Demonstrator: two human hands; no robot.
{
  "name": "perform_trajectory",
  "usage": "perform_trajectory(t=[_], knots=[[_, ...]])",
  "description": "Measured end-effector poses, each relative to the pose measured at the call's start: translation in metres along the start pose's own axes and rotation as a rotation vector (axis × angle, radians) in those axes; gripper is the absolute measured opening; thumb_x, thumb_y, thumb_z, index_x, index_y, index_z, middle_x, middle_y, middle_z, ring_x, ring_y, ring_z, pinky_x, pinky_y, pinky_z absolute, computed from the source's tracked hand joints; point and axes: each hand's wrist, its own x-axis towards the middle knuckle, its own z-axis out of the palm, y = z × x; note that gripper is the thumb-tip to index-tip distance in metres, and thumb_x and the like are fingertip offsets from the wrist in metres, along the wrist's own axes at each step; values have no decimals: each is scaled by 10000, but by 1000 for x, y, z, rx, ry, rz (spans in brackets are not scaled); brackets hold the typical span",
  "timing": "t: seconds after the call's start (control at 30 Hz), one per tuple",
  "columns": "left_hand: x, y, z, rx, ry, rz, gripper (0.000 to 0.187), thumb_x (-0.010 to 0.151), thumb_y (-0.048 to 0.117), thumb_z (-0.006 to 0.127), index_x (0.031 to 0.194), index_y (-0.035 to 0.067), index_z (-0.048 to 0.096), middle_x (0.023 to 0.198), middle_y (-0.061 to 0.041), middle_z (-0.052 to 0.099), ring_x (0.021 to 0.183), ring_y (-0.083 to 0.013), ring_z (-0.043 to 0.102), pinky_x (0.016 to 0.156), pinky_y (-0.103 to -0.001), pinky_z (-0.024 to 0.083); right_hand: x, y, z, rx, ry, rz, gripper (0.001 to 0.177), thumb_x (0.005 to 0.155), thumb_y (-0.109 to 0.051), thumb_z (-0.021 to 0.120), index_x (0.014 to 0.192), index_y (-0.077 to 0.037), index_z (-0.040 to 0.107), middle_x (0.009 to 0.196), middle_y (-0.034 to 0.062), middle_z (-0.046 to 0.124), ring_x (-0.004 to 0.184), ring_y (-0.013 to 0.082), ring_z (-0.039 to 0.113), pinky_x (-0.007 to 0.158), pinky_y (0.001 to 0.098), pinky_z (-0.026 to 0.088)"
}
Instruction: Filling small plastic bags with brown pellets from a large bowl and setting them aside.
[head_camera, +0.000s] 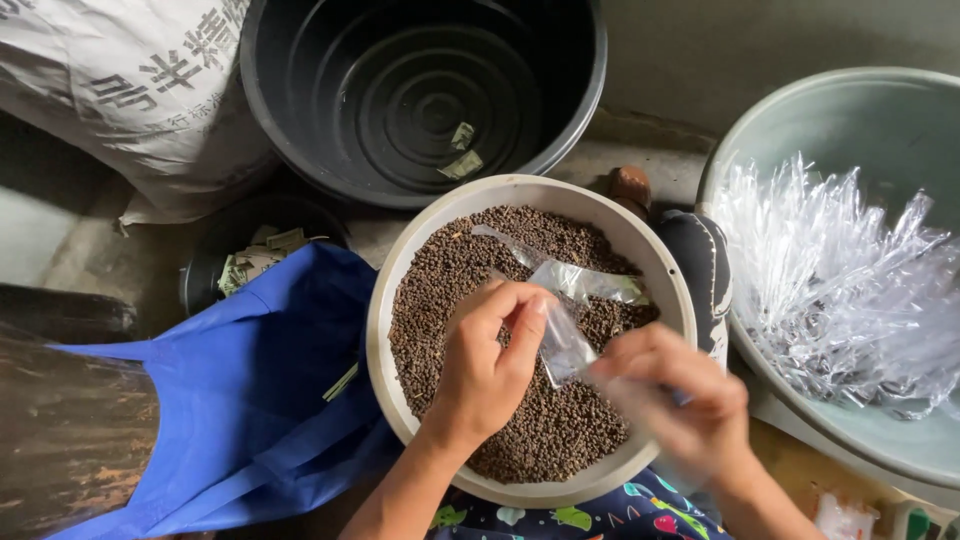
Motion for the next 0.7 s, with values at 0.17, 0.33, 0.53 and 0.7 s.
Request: perform_trajectory(t=[0.17,0.33,0.53,0.7], knots=[[-4,9,6,129,-48,73,187,816,-22,679,986,53,701,869,-46,730,789,-150,659,820,-294,503,3,-7,5,44,-132,54,274,870,-38,647,1136,27,638,1202,138,623,821,143,646,701,261,562],[-5,18,23,191,-112,294,314,757,-139,622,947,107,581,867,16,596,929,-177,564,989,-350,382,8,30,14,133,177,369,218,1065,-135,470,1078,6,636,1018,78,698,846,118,588,749,232,494],[-5,-1,26,370,107,428,129,954,22,677,1037,96,610,1147,-31,650,984,-168,563,949,-363,422,-3,46,14,696,255,478,166,968,-58,661,1107,-33,573,787,37,599,509,52,400,393,214,339],[-5,27,-5,-46,-295,37,242,909,27,715,1118,69,600,850,-24,663,716,-133,621,628,-260,496,-13,51,0,155,75,377,136,890,6,663,1022,8,696,856,36,691,646,60,543,573,179,421]])
